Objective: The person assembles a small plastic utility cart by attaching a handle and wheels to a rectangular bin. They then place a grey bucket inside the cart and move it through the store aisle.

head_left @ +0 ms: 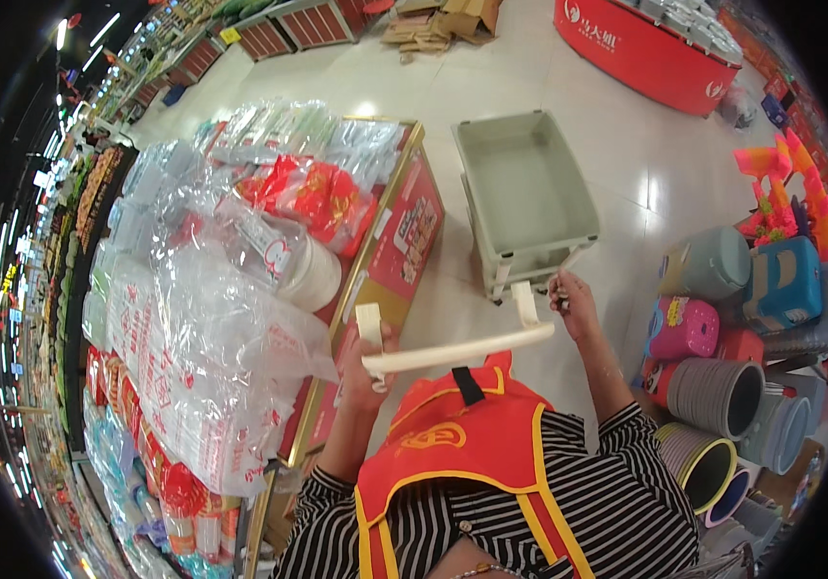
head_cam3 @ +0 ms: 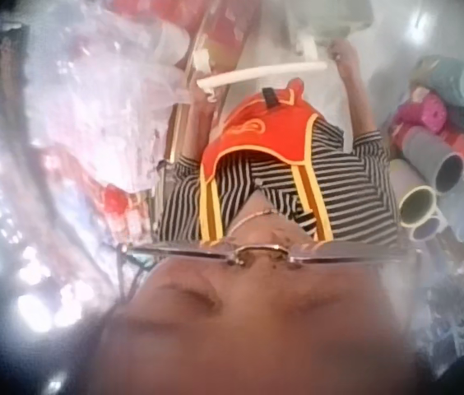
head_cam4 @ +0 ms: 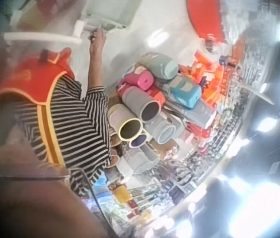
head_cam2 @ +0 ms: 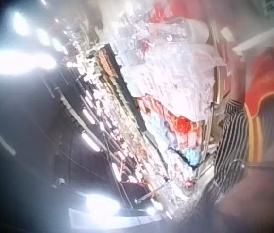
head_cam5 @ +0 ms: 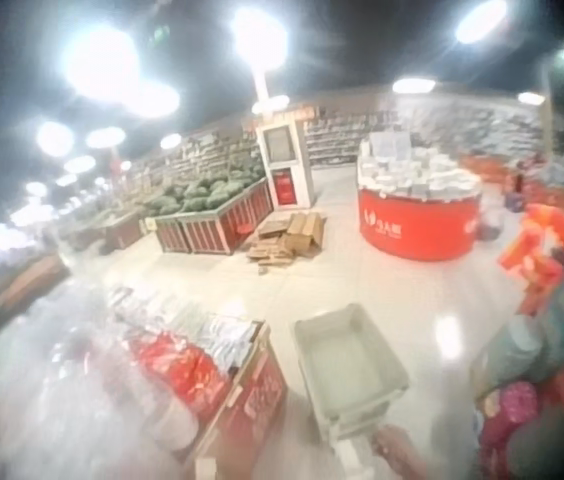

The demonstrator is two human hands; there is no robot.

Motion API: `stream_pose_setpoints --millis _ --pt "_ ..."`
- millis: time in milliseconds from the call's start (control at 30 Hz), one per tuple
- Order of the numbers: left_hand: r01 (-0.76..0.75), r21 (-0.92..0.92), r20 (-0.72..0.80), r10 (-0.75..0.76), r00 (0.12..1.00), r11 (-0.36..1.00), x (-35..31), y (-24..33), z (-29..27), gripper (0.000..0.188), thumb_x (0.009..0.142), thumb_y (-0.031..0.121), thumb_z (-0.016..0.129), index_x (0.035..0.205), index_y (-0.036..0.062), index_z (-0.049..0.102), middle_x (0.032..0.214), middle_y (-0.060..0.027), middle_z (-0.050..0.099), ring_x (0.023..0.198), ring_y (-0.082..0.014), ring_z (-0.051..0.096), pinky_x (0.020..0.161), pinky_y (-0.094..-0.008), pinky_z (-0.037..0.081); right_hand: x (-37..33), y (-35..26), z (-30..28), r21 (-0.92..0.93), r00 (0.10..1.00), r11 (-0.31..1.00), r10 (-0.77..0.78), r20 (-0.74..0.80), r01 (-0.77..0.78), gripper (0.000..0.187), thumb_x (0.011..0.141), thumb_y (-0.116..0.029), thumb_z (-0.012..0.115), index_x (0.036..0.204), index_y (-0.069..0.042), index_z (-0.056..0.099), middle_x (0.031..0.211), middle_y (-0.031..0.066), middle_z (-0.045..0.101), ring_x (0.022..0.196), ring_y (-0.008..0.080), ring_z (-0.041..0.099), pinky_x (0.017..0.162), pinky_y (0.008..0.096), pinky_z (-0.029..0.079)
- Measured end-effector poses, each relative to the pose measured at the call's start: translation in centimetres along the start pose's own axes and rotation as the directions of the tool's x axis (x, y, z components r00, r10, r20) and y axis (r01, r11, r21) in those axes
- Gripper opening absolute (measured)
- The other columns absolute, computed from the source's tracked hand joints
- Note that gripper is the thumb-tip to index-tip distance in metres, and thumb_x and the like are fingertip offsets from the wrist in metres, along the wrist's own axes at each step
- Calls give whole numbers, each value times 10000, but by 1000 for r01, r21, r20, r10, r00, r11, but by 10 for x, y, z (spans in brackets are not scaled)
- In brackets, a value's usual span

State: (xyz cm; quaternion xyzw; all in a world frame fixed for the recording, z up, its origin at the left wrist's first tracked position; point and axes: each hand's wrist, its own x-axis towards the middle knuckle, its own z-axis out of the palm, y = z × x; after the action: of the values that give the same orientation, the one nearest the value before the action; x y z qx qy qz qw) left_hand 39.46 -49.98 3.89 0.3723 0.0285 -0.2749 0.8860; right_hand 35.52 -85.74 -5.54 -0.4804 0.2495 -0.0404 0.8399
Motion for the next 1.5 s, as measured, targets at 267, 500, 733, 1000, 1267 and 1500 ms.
stream_pose_setpoints --millis 267,500,733,1000,1267,1500 --pt "102 -351 88 -76 993 931 0 -7 -12 252 913 243 363 983 50 508 571 -62 449 400 -190 391 355 -299 347 -20 2 15 -85 985 996 -20 172 35 290 945 -336 493 1034 -73 581 847 -20 529 600 42 398 499 184 318" --pt "142 -417 44 -136 990 898 -1 -9 -15 380 963 397 319 984 68 507 571 -27 406 428 -154 368 379 -278 320 -29 -6 28 -3 891 988 -140 431 157 475 869 -391 590 1226 -84 523 929 -19 557 652 33 444 490 184 326" --pt "153 -416 19 -160 987 897 -4 -16 -24 302 959 253 344 1142 50 471 571 -33 392 425 -141 405 368 -266 319 -31 -6 38 -394 854 793 -284 435 464 430 762 -78 683 1170 -67 547 1037 -5 579 931 96 506 832 260 412" --pt "5 10 14 -5 1000 1000 -8 -16 -16 399 835 91 394 1224 12 434 714 -84 512 560 -162 496 482 -252 421 -31 -8 39 -297 794 783 -371 482 547 327 684 -10 695 979 -93 579 1128 67 557 1055 169 502 916 303 382" --pt "-52 276 -94 81 992 960 -13 -15 4 512 864 86 474 1359 69 347 768 -38 516 661 -118 502 566 -242 427 -30 -10 41 -322 809 758 -438 392 567 294 687 72 689 922 -82 600 1069 51 538 1002 152 513 874 272 403" --pt "-157 543 35 164 986 825 -16 -14 9 437 912 77 467 1332 73 344 808 -54 540 646 -69 476 572 -208 392 -24 2 32 -328 812 746 -495 310 580 223 738 -10 709 928 -72 610 1096 44 537 992 141 508 864 275 394"
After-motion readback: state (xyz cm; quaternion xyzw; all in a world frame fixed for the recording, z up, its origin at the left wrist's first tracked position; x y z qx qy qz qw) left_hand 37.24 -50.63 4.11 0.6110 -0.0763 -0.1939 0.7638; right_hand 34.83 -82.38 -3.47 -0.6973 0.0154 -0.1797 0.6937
